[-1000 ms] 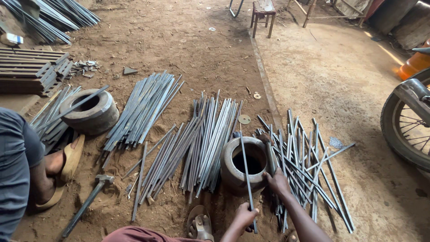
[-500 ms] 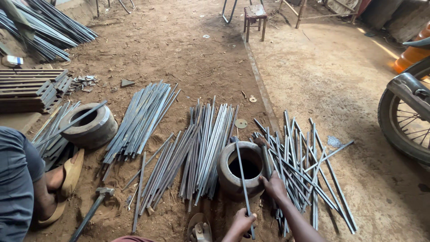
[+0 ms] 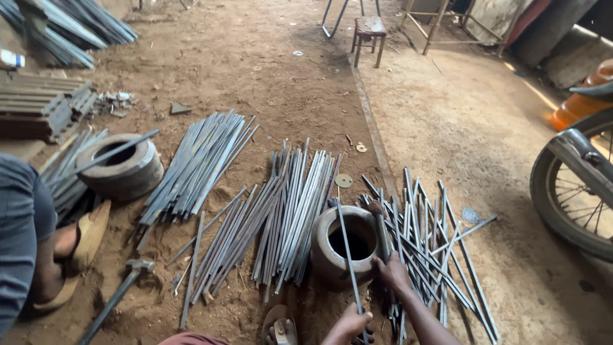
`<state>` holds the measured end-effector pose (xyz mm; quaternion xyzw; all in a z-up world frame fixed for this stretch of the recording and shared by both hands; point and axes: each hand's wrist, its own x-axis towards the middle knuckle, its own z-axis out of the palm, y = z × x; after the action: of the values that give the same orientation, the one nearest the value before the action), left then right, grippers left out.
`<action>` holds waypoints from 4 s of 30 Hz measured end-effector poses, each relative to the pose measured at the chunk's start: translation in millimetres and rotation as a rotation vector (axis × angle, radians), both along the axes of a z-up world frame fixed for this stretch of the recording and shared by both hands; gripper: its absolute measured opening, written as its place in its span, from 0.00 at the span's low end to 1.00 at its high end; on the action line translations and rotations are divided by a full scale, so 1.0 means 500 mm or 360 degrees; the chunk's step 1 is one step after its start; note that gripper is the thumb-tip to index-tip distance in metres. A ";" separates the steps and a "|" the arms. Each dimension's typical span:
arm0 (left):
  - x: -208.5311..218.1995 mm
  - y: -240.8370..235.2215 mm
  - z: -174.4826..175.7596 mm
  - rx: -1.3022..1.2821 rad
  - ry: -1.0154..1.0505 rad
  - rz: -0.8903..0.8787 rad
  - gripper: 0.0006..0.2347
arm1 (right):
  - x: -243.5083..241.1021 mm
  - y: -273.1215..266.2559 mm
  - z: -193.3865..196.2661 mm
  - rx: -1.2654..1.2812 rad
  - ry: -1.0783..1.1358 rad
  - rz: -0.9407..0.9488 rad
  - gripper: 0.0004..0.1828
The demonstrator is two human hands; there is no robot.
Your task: The person sits on the ground and repeatedly sharpens metal rods by striking them with a hammer against a cylindrical metal anvil. The person handles the rods one at a time, striking the ends to create a point, and places the finished rods into a pile.
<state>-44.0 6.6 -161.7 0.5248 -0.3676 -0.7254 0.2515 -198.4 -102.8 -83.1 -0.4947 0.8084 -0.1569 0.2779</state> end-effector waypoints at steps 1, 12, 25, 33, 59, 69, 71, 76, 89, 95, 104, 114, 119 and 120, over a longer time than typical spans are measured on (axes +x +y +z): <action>-0.008 0.002 -0.002 -0.0126 -0.0019 -0.0066 0.21 | -0.003 0.002 0.000 0.0017 -0.0011 -0.0006 0.35; -0.027 -0.001 0.011 -0.0693 -0.0100 -0.0106 0.32 | 0.012 0.000 0.026 -0.0085 0.0064 -0.0014 0.37; -0.033 0.002 0.026 -0.0315 -0.0193 -0.0109 0.28 | -0.006 0.001 0.018 -0.0111 -0.0335 -0.0086 0.30; -0.098 -0.030 0.011 -0.0536 0.0436 0.0175 0.32 | -0.139 0.025 0.005 0.0140 -0.1123 -0.0454 0.23; -0.042 -0.265 0.080 -0.1063 -0.1284 0.0124 0.16 | -0.083 0.231 -0.223 0.0060 -0.2091 -0.1067 0.15; 0.304 -0.286 0.192 -0.1538 -0.2388 -0.0625 0.23 | -0.073 0.174 -0.276 -0.0045 -0.2638 -0.1261 0.13; 0.319 -0.268 0.175 -0.1420 -0.2422 -0.0701 0.17 | -0.065 0.160 -0.276 -0.0057 -0.2726 -0.1247 0.13; 0.336 -0.188 0.126 -0.1511 -0.2549 -0.0671 0.06 | -0.062 0.164 -0.274 -0.0122 -0.2585 -0.1287 0.12; 0.107 0.061 0.084 -0.0717 -0.1325 -0.0086 0.15 | -0.099 0.118 -0.175 -0.0183 -0.2917 -0.1410 0.16; 0.096 0.086 0.120 -0.0386 -0.1177 -0.0084 0.13 | -0.074 0.148 0.087 -0.0495 -0.2179 -0.0810 0.12; 0.083 0.105 0.135 -0.0219 -0.0949 -0.0097 0.13 | 0.012 0.015 0.240 -0.1556 -0.1363 0.0307 0.18; 0.082 0.086 0.096 -0.0450 -0.1043 -0.0095 0.14 | 0.065 0.037 0.175 -0.0103 -0.0768 0.0097 0.24; 0.071 0.095 0.124 -0.0551 -0.1084 -0.0042 0.14 | 0.081 0.062 0.235 -0.0587 -0.1065 -0.0021 0.19; 0.069 0.102 0.135 -0.0460 -0.1053 -0.0064 0.14 | 0.077 0.065 0.248 -0.0748 -0.1045 0.0038 0.18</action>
<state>-9.6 57.7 -94.1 0.6828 -0.5382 -0.4616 0.1761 -160.0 -70.4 40.9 -0.4777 0.6130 -0.4840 0.4023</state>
